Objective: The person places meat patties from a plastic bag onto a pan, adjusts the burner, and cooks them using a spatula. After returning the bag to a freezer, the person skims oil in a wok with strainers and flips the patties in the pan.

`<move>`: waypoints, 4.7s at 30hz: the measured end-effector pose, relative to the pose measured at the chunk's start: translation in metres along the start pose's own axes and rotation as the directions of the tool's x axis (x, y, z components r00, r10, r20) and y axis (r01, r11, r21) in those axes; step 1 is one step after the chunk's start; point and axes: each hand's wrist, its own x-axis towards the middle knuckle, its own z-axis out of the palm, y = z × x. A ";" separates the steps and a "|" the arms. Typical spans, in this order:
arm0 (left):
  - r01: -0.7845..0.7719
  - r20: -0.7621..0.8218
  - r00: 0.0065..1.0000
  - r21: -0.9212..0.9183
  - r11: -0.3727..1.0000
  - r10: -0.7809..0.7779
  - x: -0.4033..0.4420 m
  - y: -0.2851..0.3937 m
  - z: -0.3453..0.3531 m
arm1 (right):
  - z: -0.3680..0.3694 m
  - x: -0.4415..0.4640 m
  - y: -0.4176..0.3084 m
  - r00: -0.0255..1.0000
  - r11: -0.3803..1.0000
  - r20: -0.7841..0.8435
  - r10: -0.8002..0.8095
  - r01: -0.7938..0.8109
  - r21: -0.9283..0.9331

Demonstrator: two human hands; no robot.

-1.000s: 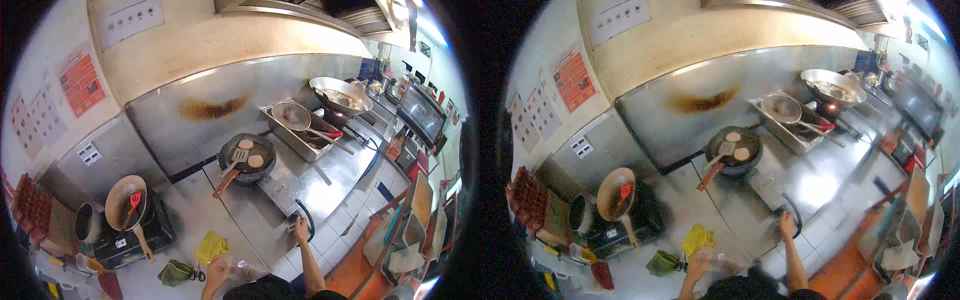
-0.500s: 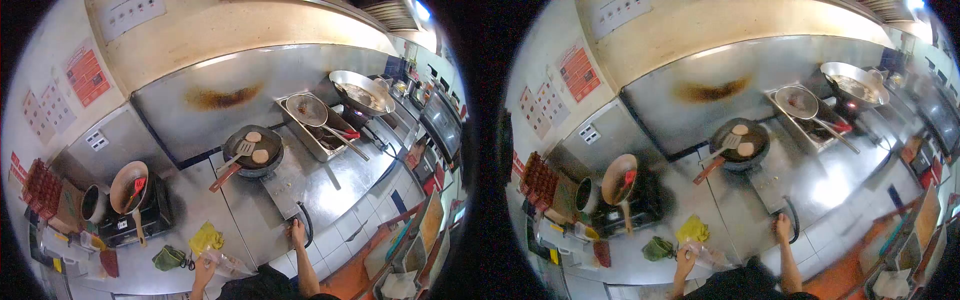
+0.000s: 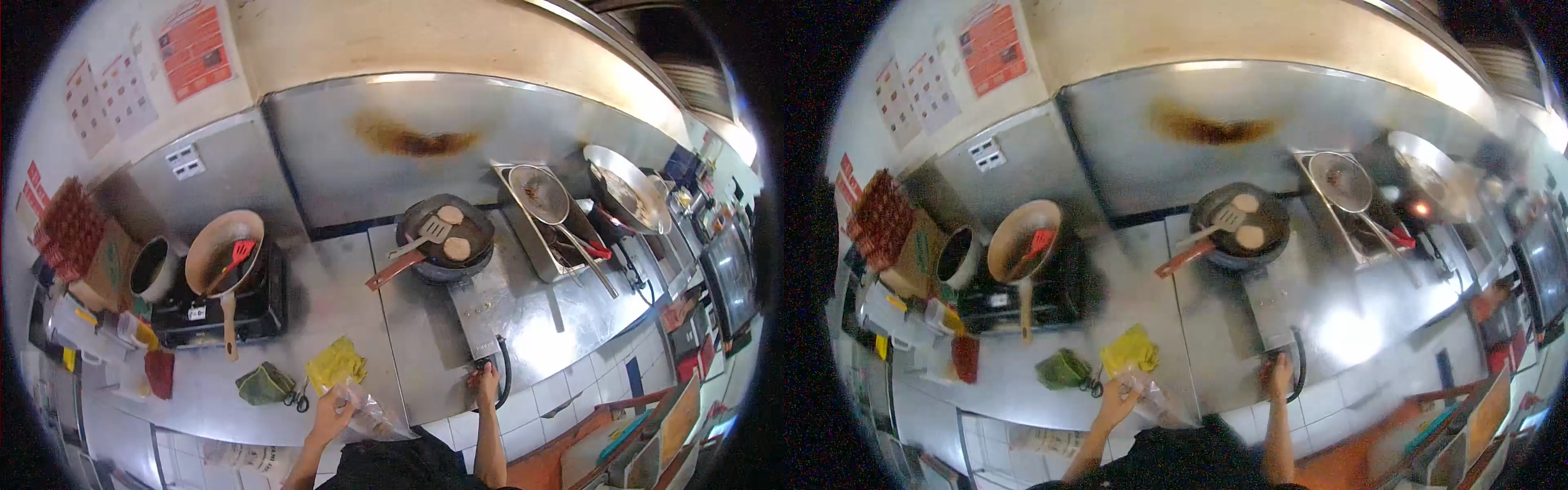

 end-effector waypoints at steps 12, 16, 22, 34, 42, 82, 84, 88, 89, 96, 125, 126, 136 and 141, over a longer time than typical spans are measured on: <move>-0.127 0.019 0.992 0.037 0.991 0.126 0.003 -0.031 -0.024 | -0.019 0.017 0.012 0.991 0.998 0.128 0.032 -0.026 -0.052; -0.171 0.111 0.978 -0.046 0.984 0.175 0.009 -0.043 -0.030 | -0.029 0.024 0.012 0.971 0.979 0.130 0.202 -0.202 -0.010; -0.234 0.199 0.947 -0.109 0.966 0.252 0.014 -0.051 -0.040 | -0.018 0.016 0.008 0.994 0.983 0.029 0.109 -0.103 -0.150; -0.244 0.319 0.910 -0.103 0.964 0.264 0.016 -0.048 -0.057 | -0.016 0.015 -0.002 0.970 0.970 0.057 0.237 -0.240 0.049; -0.293 0.292 0.904 -0.107 0.950 0.312 0.015 -0.052 -0.058 | -0.018 0.018 0.005 0.987 0.992 0.117 0.113 -0.105 -0.070; -0.288 0.281 0.908 -0.123 0.950 0.311 0.010 -0.065 -0.049 | 0.001 0.004 -0.010 0.971 0.968 0.016 0.238 -0.239 0.074; -0.275 0.292 0.910 -0.109 0.955 0.295 0.010 -0.065 -0.050 | 0.007 -0.004 -0.007 0.997 0.991 0.042 0.068 -0.062 -0.121; -0.254 0.301 0.915 -0.082 0.964 0.267 0.009 -0.066 -0.049 | -0.023 0.018 0.012 0.961 0.991 0.249 0.118 -0.131 0.034; -0.257 0.303 0.914 -0.079 0.963 0.269 0.009 -0.066 -0.049 | -0.013 0.011 0.009 0.961 0.991 0.249 0.116 -0.130 0.039; -0.266 0.302 0.911 -0.091 0.960 0.281 0.010 -0.068 -0.047 | -0.009 0.015 0.007 0.982 0.982 0.000 0.187 -0.187 0.040; -0.235 0.253 0.933 -0.113 0.966 0.256 0.008 -0.065 -0.046 | -0.007 0.010 -0.004 0.970 0.971 0.138 0.202 -0.216 0.103; -0.229 0.251 0.935 -0.110 0.967 0.250 0.008 -0.065 -0.046 | -0.006 0.011 -0.004 0.968 0.960 0.091 0.235 -0.246 0.137; -0.274 0.267 0.919 -0.094 0.957 0.290 0.008 -0.071 -0.044 | -0.016 0.019 0.009 0.970 0.958 0.083 0.227 -0.238 0.161; -0.262 0.256 0.927 -0.079 0.962 0.274 0.008 -0.067 -0.044 | -0.003 0.002 0.004 0.986 0.969 0.054 0.160 -0.167 0.180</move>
